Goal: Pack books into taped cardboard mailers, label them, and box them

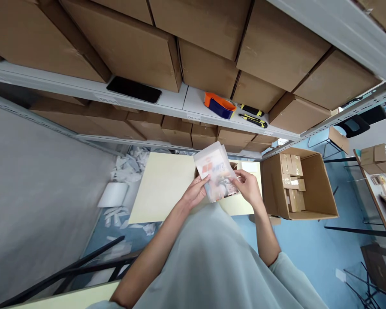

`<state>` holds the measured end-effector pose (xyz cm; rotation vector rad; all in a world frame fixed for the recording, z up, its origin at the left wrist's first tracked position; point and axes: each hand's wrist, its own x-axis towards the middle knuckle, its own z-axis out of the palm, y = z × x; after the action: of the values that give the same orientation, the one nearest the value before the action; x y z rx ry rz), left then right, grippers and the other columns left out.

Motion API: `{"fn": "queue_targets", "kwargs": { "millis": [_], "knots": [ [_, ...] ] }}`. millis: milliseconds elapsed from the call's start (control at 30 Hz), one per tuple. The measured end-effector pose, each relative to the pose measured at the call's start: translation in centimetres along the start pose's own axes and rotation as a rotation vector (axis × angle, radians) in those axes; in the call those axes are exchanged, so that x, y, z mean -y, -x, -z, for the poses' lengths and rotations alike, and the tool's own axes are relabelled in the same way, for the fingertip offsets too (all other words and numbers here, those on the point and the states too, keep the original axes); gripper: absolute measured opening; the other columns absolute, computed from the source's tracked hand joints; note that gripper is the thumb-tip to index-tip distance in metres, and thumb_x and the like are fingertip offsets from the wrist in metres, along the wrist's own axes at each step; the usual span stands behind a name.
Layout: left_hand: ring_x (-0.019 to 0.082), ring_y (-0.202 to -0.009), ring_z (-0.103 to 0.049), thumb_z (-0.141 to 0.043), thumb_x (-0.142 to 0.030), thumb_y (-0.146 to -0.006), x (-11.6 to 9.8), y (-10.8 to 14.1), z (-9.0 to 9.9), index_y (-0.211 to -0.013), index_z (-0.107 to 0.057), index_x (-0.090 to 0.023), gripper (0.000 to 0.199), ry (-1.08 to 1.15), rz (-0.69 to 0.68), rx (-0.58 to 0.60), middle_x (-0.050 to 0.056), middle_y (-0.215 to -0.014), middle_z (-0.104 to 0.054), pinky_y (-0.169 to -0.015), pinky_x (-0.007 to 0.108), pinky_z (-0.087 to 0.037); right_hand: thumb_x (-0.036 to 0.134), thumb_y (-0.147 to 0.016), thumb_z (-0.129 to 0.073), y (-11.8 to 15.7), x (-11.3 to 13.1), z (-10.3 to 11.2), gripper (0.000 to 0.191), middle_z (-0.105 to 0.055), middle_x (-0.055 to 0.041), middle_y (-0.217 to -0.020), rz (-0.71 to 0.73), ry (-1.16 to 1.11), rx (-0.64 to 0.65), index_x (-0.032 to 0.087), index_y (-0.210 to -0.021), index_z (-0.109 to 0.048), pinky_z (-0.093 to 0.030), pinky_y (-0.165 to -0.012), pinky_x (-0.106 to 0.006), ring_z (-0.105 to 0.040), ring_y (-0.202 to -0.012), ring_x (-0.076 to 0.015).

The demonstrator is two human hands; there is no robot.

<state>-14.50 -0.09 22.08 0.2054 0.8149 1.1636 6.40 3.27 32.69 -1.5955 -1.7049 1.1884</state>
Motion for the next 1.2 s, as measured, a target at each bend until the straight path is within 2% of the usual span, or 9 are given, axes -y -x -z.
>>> {"fn": "queue_targets", "kwargs": {
  "millis": [100,200,333,467,600,667,767,933,1200],
  "knots": [
    [0.031,-0.140,-0.065,-0.086,-0.033,-0.087,-0.9,-0.3,0.8,-0.140,-0.067,-0.018,0.058,-0.054,-0.085,-0.009,0.016,-0.151,-0.067,-0.120,0.045,-0.053,0.041,-0.097,-0.069,-0.8,1.3,0.1,0.021,-0.084,-0.0038,-0.099,0.121,0.131,-0.009,0.025,-0.102,-0.082,-0.058,-0.079,-0.034,-0.075,-0.085,-0.0244],
    [0.032,-0.150,-0.055,-0.086,-0.039,-0.088,-2.4,-0.7,2.1,-0.153,-0.055,-0.024,0.074,-0.146,-0.203,-0.113,0.018,-0.163,-0.055,-0.125,0.048,-0.047,0.035,-0.102,-0.064,-1.4,2.5,0.1,0.020,-0.083,-0.0048,-0.107,0.225,0.299,-0.011,0.027,-0.105,-0.081,-0.056,-0.083,-0.034,-0.076,-0.092,-0.0260],
    [0.036,-0.162,-0.037,-0.090,-0.042,-0.083,-5.2,-1.1,2.8,-0.169,-0.034,-0.031,0.103,-0.531,-0.510,-0.296,0.017,-0.178,-0.031,-0.130,0.053,-0.036,0.029,-0.105,-0.060,-2.8,2.5,-0.2,0.019,-0.082,-0.0059,-0.113,0.304,0.454,0.031,0.027,-0.109,-0.079,-0.053,-0.083,-0.033,-0.075,-0.097,-0.0271],
    [0.035,-0.167,-0.024,-0.081,-0.040,-0.090,-7.8,-1.3,1.8,-0.162,-0.051,-0.031,0.079,-0.985,-0.789,-0.146,0.009,-0.177,-0.037,-0.137,0.054,-0.017,0.024,-0.107,-0.058,-4.3,1.1,-0.4,0.020,-0.081,-0.0063,-0.113,0.358,0.506,0.099,0.026,-0.110,-0.077,-0.051,-0.084,-0.032,-0.075,-0.100,-0.0263],
    [0.040,-0.151,-0.048,-0.075,-0.036,-0.090,-8.2,-2.6,1.4,-0.130,-0.080,-0.029,0.040,-1.222,-0.699,0.090,0.011,-0.147,-0.070,-0.134,0.056,-0.021,0.021,-0.106,-0.058,-5.0,-0.9,-0.7,0.019,-0.080,-0.0059,-0.113,0.360,0.522,0.124,0.025,-0.111,-0.076,-0.051,-0.087,-0.032,-0.074,-0.103,-0.0248],
    [0.039,-0.128,-0.065,-0.072,-0.036,-0.092,-7.4,-3.4,1.6,-0.114,-0.085,-0.028,0.027,-1.282,-0.637,0.136,0.013,-0.123,-0.080,-0.128,0.055,-0.032,0.021,-0.106,-0.059,-5.0,-1.8,-0.9,0.018,-0.080,-0.0060,-0.115,0.343,0.525,0.129,0.025,-0.111,-0.076,-0.051,-0.088,-0.032,-0.074,-0.103,-0.0243],
    [0.035,-0.103,-0.072,-0.068,-0.039,-0.095,-5.9,-4.0,2.1,-0.102,-0.087,-0.028,0.022,-1.320,-0.621,0.141,0.013,-0.105,-0.082,-0.114,0.048,-0.046,0.022,-0.106,-0.059,-5.0,-3.0,-1.2,0.018,-0.080,-0.0061,-0.116,0.311,0.516,0.136,0.025,-0.111,-0.076,-0.052,-0.088,-0.031,-0.074,-0.103,-0.0238],
    [0.031,-0.106,-0.072,-0.056,-0.034,-0.102,-5.2,-2.5,1.7,-0.114,-0.084,-0.029,0.030,-1.444,-0.653,0.126,0.010,-0.115,-0.081,-0.102,0.042,-0.053,0.020,-0.107,-0.057,-4.1,-3.5,-1.4,0.020,-0.079,-0.0059,-0.118,0.315,0.461,0.103,0.024,-0.113,-0.075,-0.053,-0.088,-0.031,-0.074,-0.104,-0.0228],
    [0.027,-0.115,-0.070,-0.043,-0.029,-0.110,-7.9,-0.1,0.3,-0.129,-0.076,-0.025,0.038,-1.730,-0.744,0.105,0.007,-0.124,-0.079,-0.101,0.041,-0.056,0.022,-0.109,-0.056,-2.4,-2.4,-1.9,0.020,-0.079,-0.0043,-0.119,0.395,0.379,0.073,0.025,-0.116,-0.075,-0.054,-0.088,-0.028,-0.074,-0.107,-0.0200]
  ]
}}
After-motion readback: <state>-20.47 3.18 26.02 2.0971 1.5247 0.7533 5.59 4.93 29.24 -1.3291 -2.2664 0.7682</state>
